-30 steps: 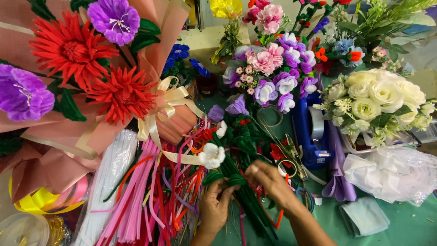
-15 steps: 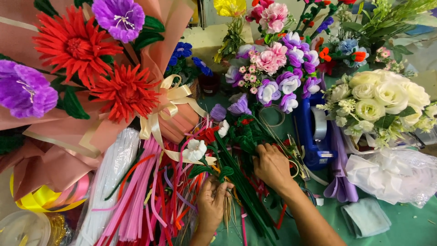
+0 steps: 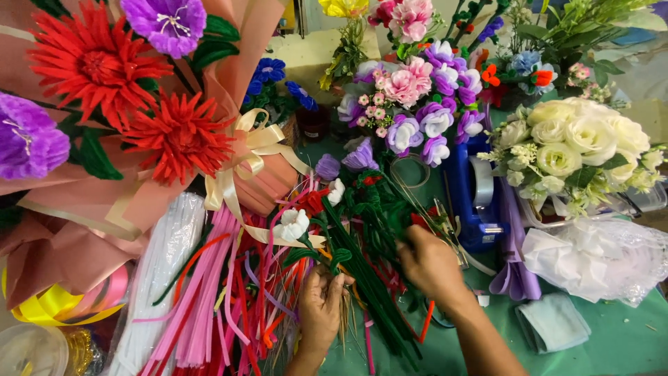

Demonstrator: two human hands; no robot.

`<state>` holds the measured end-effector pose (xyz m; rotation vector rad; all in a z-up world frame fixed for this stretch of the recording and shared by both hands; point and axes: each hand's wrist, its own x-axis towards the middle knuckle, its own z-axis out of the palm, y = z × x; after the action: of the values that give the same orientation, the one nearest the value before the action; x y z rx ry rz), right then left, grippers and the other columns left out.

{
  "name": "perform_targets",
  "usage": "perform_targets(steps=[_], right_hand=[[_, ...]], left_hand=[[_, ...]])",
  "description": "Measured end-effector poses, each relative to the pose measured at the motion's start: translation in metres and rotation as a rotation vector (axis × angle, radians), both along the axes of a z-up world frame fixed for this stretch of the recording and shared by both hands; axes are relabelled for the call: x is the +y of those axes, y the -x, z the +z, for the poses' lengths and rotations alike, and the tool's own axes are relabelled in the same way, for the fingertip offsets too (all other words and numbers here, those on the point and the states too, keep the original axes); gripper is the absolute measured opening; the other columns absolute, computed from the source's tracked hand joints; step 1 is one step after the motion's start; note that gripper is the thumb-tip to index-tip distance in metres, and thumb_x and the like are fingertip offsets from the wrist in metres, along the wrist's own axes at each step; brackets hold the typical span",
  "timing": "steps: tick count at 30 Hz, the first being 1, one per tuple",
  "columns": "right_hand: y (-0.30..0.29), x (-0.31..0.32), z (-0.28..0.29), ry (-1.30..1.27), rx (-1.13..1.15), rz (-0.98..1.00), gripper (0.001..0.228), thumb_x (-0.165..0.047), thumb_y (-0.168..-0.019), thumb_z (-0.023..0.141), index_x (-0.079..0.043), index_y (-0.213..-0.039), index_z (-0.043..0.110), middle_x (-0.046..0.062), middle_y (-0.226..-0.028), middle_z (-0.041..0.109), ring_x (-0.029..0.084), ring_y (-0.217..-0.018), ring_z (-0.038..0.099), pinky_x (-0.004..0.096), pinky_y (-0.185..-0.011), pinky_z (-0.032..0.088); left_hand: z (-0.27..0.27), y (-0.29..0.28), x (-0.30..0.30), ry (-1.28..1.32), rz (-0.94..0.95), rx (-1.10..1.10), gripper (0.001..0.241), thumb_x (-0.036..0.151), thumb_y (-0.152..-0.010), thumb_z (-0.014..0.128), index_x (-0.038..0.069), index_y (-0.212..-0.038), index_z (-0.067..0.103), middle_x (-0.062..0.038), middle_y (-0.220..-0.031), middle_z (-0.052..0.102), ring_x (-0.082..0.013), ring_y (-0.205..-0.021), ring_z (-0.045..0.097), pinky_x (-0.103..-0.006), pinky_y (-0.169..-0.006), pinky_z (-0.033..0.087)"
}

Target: The person arranges a bouquet of artificial flowers on a table, selecting and positioning purple, white, and red blooms. They adjust the stems and leaves to create a cohesive arrangement, working with various floral supplies visible on the workspace.

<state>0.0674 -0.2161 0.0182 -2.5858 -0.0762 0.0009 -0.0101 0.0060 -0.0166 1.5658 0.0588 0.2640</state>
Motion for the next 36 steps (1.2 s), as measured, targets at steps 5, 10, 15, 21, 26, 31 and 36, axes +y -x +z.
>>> perform_targets(steps=[5, 10, 15, 21, 26, 31, 36], right_hand=[[0.009, 0.033, -0.025, 0.322, -0.174, 0.165, 0.022, -0.028, -0.094, 0.057, -0.010, -0.105, 0.062, 0.012, -0.095, 0.067, 0.035, -0.090, 0.066, 0.051, -0.078, 0.054], [0.007, 0.040, -0.049, 0.495, -0.225, 0.198, 0.023, -0.021, -0.094, 0.049, -0.008, -0.107, 0.063, 0.018, -0.103, 0.063, 0.039, -0.096, 0.062, 0.050, -0.080, 0.049], [-0.007, 0.016, -0.051, 0.151, -0.068, 0.204, 0.025, -0.031, -0.091, 0.065, -0.009, -0.100, 0.059, 0.014, -0.095, 0.063, 0.039, -0.093, 0.062, 0.053, -0.081, 0.049], [-0.005, -0.008, 0.020, -0.626, 0.527, 0.073, 0.085, -0.034, -0.091, 0.064, -0.001, -0.159, 0.025, 0.017, -0.156, 0.052, 0.026, -0.135, 0.061, 0.038, -0.116, 0.043], [-0.027, 0.004, -0.011, -0.387, 0.132, 0.082, 0.030, -0.027, -0.099, 0.060, -0.006, -0.120, 0.057, 0.012, -0.103, 0.066, 0.029, -0.095, 0.063, 0.043, -0.081, 0.049], [-0.037, 0.036, -0.043, 0.148, -0.282, 0.122, 0.025, -0.027, -0.087, 0.068, -0.007, -0.089, 0.053, 0.013, -0.085, 0.060, 0.039, -0.081, 0.061, 0.054, -0.068, 0.048], [-0.044, 0.045, -0.056, 0.318, -0.243, 0.112, 0.034, -0.029, -0.080, 0.064, -0.007, -0.106, 0.067, 0.016, -0.104, 0.066, 0.041, -0.098, 0.063, 0.055, -0.087, 0.047]], left_hand=[[0.005, 0.008, -0.002, 0.021, -0.002, 0.061, 0.015, 0.021, -0.099, 0.062, 0.009, -0.109, 0.065, -0.007, -0.089, 0.079, -0.0158, -0.079, 0.073, -0.0296, -0.072, 0.062], [0.003, 0.015, 0.001, 0.031, -0.002, 0.031, 0.014, 0.019, -0.100, 0.061, 0.008, -0.108, 0.065, -0.009, -0.090, 0.077, -0.0175, -0.081, 0.073, -0.0291, -0.071, 0.062], [0.002, 0.016, 0.002, 0.045, -0.013, 0.022, 0.016, 0.020, -0.100, 0.061, 0.008, -0.110, 0.065, -0.010, -0.091, 0.078, -0.0178, -0.083, 0.074, -0.0294, -0.071, 0.062], [0.009, 0.015, -0.002, 0.007, -0.005, 0.025, 0.017, 0.018, -0.099, 0.063, 0.008, -0.112, 0.065, -0.009, -0.087, 0.080, -0.0155, -0.075, 0.072, -0.0279, -0.069, 0.062], [0.007, 0.014, -0.004, -0.004, -0.002, 0.018, 0.018, 0.020, -0.098, 0.063, 0.008, -0.111, 0.065, -0.008, -0.086, 0.080, -0.0159, -0.077, 0.074, -0.0279, -0.068, 0.063], [0.009, 0.018, -0.004, 0.007, -0.010, 0.061, 0.016, 0.020, -0.098, 0.064, 0.009, -0.110, 0.065, -0.009, -0.086, 0.082, -0.0161, -0.072, 0.072, -0.0290, -0.069, 0.062], [0.011, 0.022, -0.004, 0.029, -0.022, 0.020, 0.015, 0.018, -0.098, 0.063, 0.008, -0.109, 0.065, -0.009, -0.085, 0.079, -0.0165, -0.077, 0.075, -0.0275, -0.067, 0.063]])
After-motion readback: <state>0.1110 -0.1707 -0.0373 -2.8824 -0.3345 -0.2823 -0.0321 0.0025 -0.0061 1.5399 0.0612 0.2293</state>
